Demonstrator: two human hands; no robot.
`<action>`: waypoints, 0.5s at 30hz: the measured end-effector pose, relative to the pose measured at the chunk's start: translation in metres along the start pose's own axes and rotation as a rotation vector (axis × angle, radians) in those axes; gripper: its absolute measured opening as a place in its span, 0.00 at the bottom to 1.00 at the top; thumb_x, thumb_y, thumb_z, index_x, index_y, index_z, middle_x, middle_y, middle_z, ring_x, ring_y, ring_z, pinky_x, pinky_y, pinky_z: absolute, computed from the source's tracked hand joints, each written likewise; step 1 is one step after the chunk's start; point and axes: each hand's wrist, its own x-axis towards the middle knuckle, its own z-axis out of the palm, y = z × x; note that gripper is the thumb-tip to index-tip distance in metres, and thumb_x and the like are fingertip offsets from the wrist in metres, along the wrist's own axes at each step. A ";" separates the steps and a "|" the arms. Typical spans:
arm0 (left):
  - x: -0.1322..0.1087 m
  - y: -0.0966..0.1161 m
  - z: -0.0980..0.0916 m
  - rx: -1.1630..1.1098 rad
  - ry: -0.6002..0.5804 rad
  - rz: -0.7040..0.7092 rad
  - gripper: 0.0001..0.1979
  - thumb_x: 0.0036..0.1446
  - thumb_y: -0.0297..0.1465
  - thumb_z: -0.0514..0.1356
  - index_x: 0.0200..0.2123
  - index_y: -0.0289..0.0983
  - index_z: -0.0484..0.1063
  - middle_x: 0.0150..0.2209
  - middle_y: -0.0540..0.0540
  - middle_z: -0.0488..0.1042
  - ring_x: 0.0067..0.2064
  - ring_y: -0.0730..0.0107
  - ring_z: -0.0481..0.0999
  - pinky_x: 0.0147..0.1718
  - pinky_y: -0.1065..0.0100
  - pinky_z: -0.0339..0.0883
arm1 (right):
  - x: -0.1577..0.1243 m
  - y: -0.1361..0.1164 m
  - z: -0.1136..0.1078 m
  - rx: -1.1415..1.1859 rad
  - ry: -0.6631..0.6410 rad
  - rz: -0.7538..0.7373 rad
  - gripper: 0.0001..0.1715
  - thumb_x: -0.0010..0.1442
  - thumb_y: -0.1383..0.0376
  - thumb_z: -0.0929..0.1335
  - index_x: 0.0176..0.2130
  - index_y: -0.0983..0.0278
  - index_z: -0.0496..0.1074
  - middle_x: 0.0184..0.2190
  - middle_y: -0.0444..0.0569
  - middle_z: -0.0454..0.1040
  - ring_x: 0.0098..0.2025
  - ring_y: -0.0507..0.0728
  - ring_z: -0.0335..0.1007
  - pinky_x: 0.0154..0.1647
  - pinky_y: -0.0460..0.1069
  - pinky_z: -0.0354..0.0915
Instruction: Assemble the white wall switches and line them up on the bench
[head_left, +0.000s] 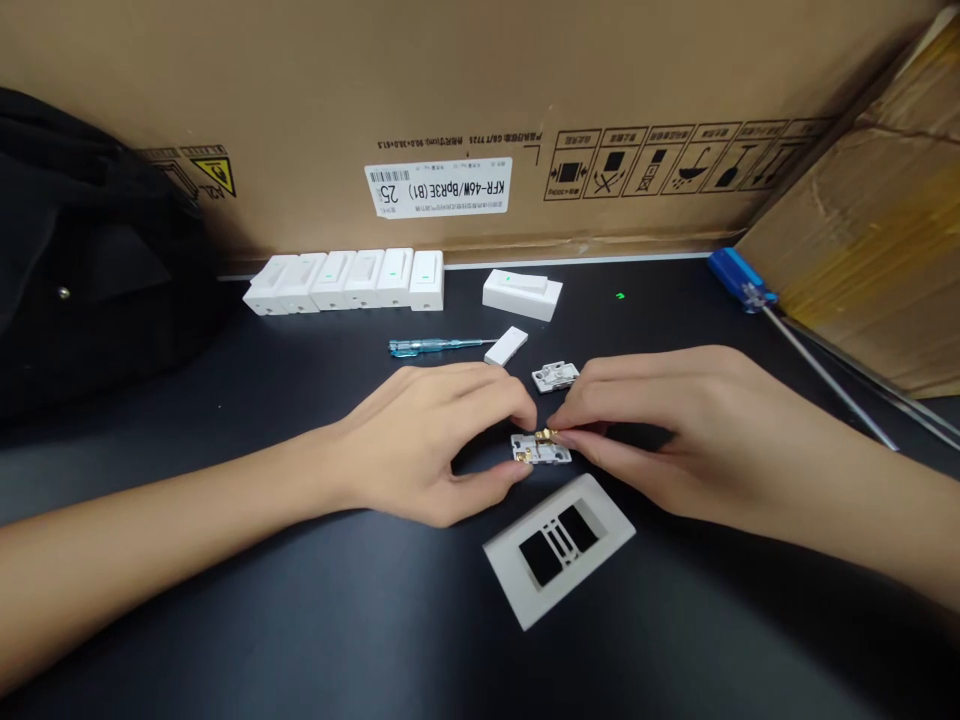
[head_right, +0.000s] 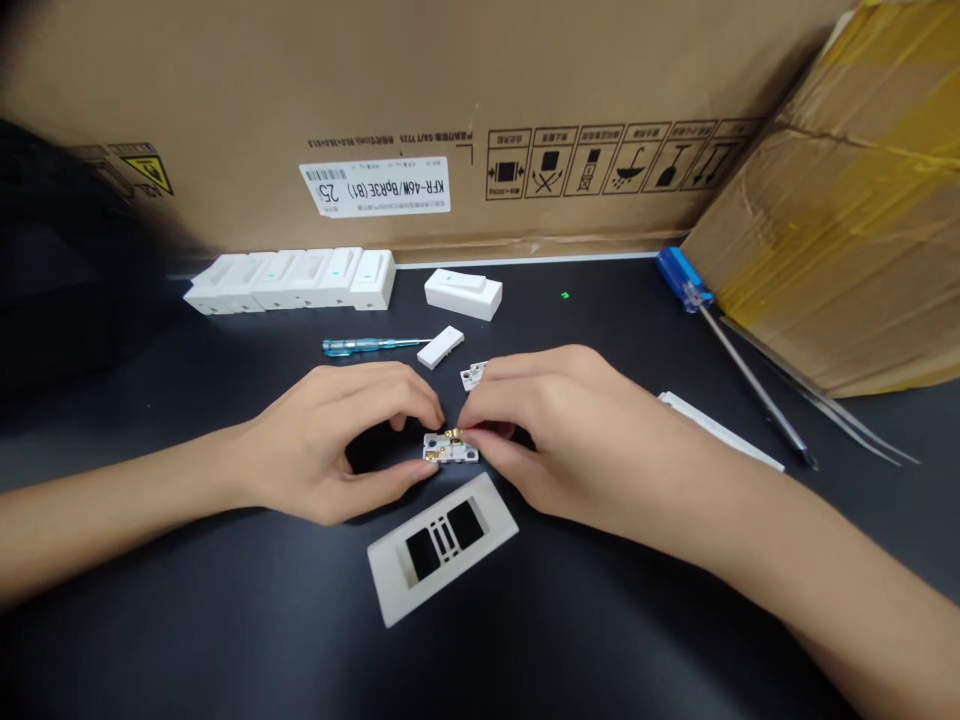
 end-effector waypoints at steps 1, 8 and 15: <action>0.000 0.000 0.000 -0.002 -0.005 0.010 0.07 0.64 0.31 0.65 0.44 0.35 0.73 0.40 0.47 0.79 0.40 0.68 0.78 0.38 0.67 0.72 | 0.000 0.001 0.000 -0.008 -0.008 -0.008 0.12 0.68 0.72 0.68 0.35 0.63 0.80 0.30 0.44 0.78 0.30 0.51 0.74 0.32 0.46 0.63; 0.001 -0.004 0.002 0.023 -0.048 0.057 0.05 0.69 0.31 0.62 0.43 0.36 0.76 0.41 0.46 0.81 0.43 0.67 0.80 0.42 0.68 0.74 | -0.003 0.004 0.002 -0.062 -0.036 -0.052 0.14 0.71 0.69 0.66 0.38 0.63 0.82 0.32 0.47 0.77 0.31 0.53 0.72 0.31 0.49 0.61; 0.001 -0.005 0.003 0.044 -0.039 0.087 0.07 0.72 0.34 0.61 0.43 0.37 0.77 0.42 0.45 0.82 0.44 0.67 0.82 0.44 0.69 0.74 | -0.002 0.000 0.002 -0.058 -0.045 -0.046 0.13 0.69 0.70 0.67 0.35 0.63 0.80 0.30 0.47 0.75 0.29 0.53 0.71 0.31 0.49 0.61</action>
